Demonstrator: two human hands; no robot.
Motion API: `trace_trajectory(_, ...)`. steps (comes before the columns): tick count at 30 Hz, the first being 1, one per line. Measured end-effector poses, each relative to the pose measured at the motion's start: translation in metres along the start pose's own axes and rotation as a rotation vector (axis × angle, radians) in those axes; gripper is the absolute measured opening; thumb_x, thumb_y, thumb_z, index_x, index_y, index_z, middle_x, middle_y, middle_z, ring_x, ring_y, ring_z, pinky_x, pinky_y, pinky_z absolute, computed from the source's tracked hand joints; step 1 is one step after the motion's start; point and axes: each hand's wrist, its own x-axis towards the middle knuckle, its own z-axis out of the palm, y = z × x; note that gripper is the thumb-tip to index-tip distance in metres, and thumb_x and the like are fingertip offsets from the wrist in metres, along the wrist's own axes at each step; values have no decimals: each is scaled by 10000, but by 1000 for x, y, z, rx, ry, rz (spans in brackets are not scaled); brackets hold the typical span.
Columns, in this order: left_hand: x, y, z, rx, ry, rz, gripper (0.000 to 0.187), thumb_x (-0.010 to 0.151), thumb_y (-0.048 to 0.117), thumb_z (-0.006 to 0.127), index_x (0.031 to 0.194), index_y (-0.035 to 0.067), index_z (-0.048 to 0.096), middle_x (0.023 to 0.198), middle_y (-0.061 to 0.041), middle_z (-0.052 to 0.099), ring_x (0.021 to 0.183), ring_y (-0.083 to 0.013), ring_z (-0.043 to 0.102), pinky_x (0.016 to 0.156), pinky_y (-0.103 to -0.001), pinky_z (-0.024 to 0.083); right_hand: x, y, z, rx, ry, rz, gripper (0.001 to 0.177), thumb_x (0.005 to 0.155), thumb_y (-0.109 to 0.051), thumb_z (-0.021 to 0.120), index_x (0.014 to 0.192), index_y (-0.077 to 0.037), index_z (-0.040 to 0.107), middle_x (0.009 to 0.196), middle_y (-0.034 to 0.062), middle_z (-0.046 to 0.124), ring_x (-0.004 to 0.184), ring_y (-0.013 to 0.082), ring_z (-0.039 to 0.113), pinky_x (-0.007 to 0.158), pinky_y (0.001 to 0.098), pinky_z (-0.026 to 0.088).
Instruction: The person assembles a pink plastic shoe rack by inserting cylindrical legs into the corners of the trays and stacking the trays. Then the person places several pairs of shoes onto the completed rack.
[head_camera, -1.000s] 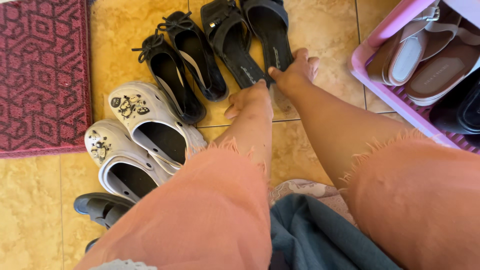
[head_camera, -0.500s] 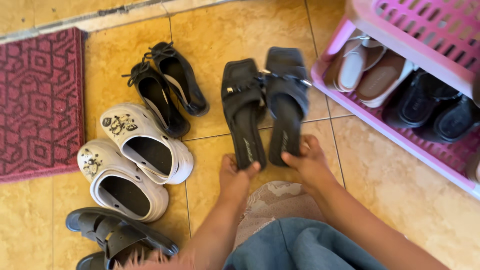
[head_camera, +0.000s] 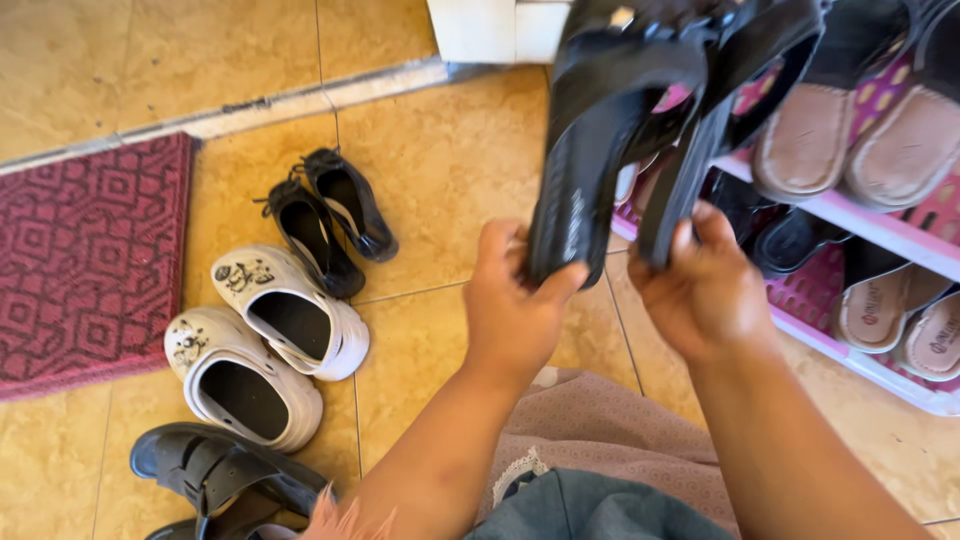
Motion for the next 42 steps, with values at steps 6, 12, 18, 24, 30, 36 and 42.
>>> trace_trajectory(6,33,29,50,219,80,179,411,855,179,777,1180,76,549,897,-133,766,772,-202,749,699,-320,582,60,-39,13,186,-21,73,194,1086,-177,498,1117,-5,583,975,139,641,860,236,617,788,338,519)
trace_trajectory(12,83,12,76,346,127,256,428,834,242,778,1183,107,570,962,-134,752,890,-336,751,780,-423,577,97,-60,14,234,120,21,156,1092,-107,513,1109,29,587,946,167,638,825,255,603,665,310,486)
trace_trajectory(18,132,-5,83,399,173,372,429,817,236,802,1169,107,593,989,-137,749,915,-353,741,801,-434,571,123,-71,26,105,366,-135,138,1063,-68,547,1097,64,573,930,182,658,766,266,596,538,300,458)
trace_trajectory(24,145,-1,106,273,212,515,367,911,200,743,1219,106,568,1091,-150,748,1012,-365,745,890,-427,594,115,-75,29,356,108,-43,135,1084,6,486,1173,84,550,984,223,624,824,293,607,579,267,448)
trace_trajectory(30,156,0,127,236,266,468,369,897,181,737,1219,69,596,1087,-152,765,1008,-352,747,895,-412,587,100,-85,38,29,267,-267,117,990,39,586,1081,71,520,958,198,633,782,271,623,544,279,497)
trace_trajectory(36,181,-26,133,93,145,82,338,873,197,719,1172,50,670,975,-156,793,912,-318,789,820,-395,587,122,-59,28,-613,608,-507,434,928,-2,731,1128,-55,349,1011,121,633,717,235,686,465,310,557)
trace_trajectory(42,215,-45,123,510,67,91,321,835,262,717,1110,99,747,965,-157,788,924,-328,752,832,-426,567,121,-62,9,-1481,483,-956,513,830,-96,834,1132,-22,427,1046,92,664,848,167,732,642,322,617)
